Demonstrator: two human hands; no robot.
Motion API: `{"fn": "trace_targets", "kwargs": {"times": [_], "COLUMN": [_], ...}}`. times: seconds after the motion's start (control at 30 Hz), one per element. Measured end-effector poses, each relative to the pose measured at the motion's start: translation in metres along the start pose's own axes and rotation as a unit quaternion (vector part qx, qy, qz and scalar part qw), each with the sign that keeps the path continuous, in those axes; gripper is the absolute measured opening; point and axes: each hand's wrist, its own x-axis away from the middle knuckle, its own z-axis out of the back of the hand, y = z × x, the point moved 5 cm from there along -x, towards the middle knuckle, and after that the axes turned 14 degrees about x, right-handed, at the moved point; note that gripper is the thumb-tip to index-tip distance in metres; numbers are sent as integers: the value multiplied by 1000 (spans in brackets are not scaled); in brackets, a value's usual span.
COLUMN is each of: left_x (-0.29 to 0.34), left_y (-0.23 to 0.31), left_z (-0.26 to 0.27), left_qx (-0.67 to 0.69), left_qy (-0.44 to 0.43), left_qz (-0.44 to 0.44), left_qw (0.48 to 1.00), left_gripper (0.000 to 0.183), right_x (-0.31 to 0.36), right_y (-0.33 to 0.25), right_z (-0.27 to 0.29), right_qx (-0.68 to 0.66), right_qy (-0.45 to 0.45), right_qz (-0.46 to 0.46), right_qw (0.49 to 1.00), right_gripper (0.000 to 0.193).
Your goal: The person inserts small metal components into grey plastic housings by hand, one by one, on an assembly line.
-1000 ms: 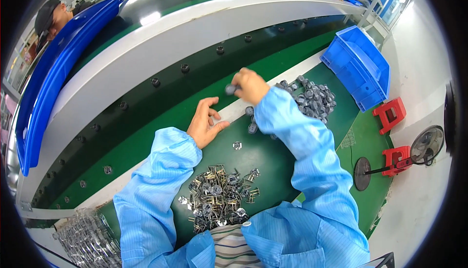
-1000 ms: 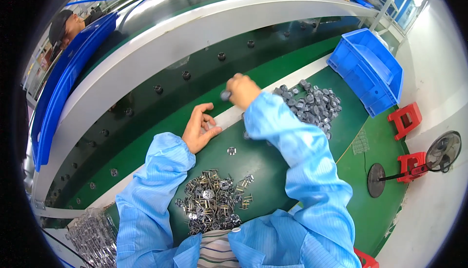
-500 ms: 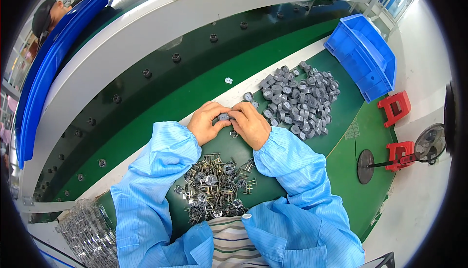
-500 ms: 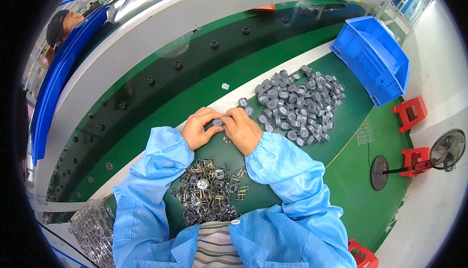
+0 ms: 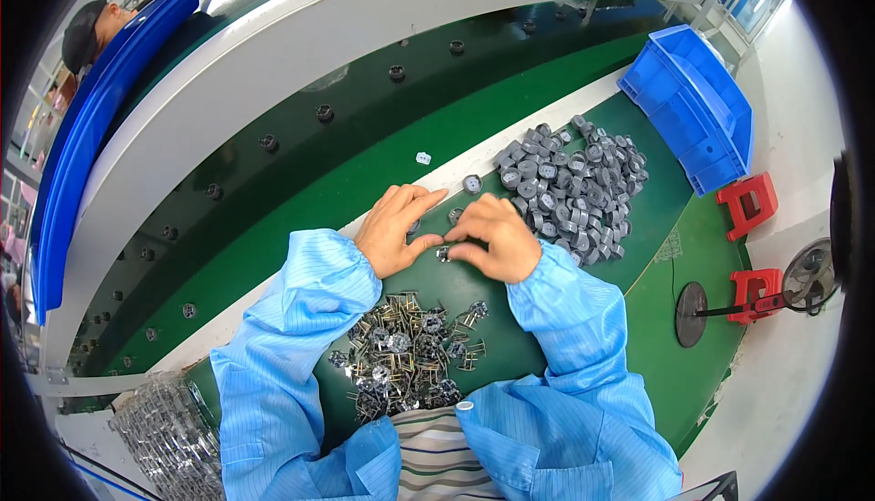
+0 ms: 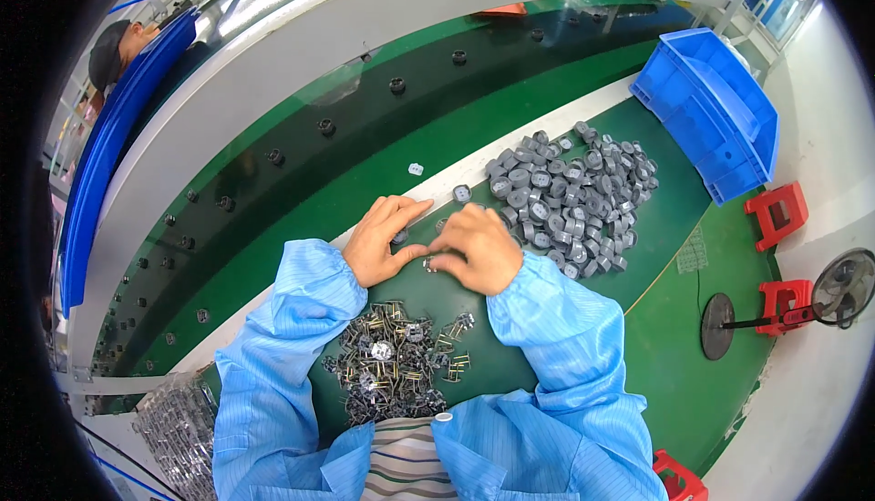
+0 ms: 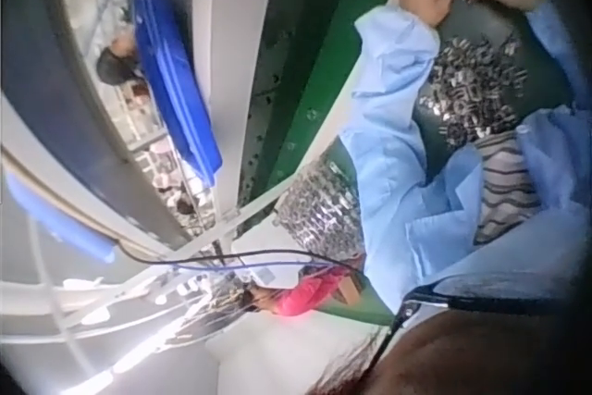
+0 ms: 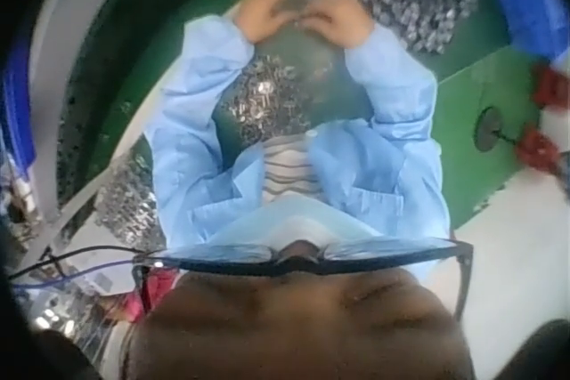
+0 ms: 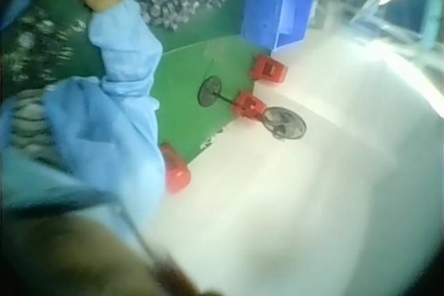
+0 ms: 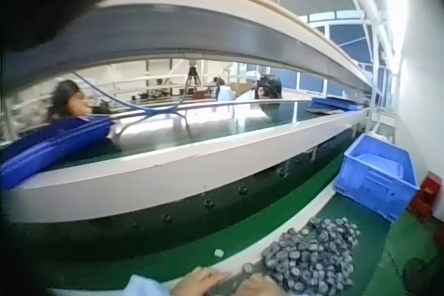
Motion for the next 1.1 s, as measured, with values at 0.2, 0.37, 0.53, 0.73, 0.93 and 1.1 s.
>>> {"fn": "trace_targets", "kwargs": {"times": [0.2, 0.37, 0.53, 0.73, 0.93, 1.1], "left_x": [2, -1, 2, -1, 3, 6], "left_y": [-5, -11, -22, -15, -24, -11], "left_z": [0, 14, 5, 15, 2, -5], "left_qx": [58, 68, 60, 144, 107, 29], "left_qy": [-5, -103, -128, -122, -95, -48], "left_qz": [36, 13, 11, 38, 119, 20], "left_qw": [998, 992, 990, 981, 983, 998], "left_gripper": [57, 45, 44, 47, 40, 37], "right_x": [4, 4, 4, 2, 6, -2], "right_y": [-18, -14, -6, -18, -13, -9], "right_z": [-23, -13, -5, 4, -8, 1], "right_qx": [68, 106, 109, 130, 145, 66], "right_qy": [9, -2, -22, 13, 43, 89], "right_qz": [35, 18, 13, -60, -38, -68], "right_qw": [997, 994, 994, 990, 988, 991], "right_gripper": [17, 17, 21, 32, 18, 13]}}
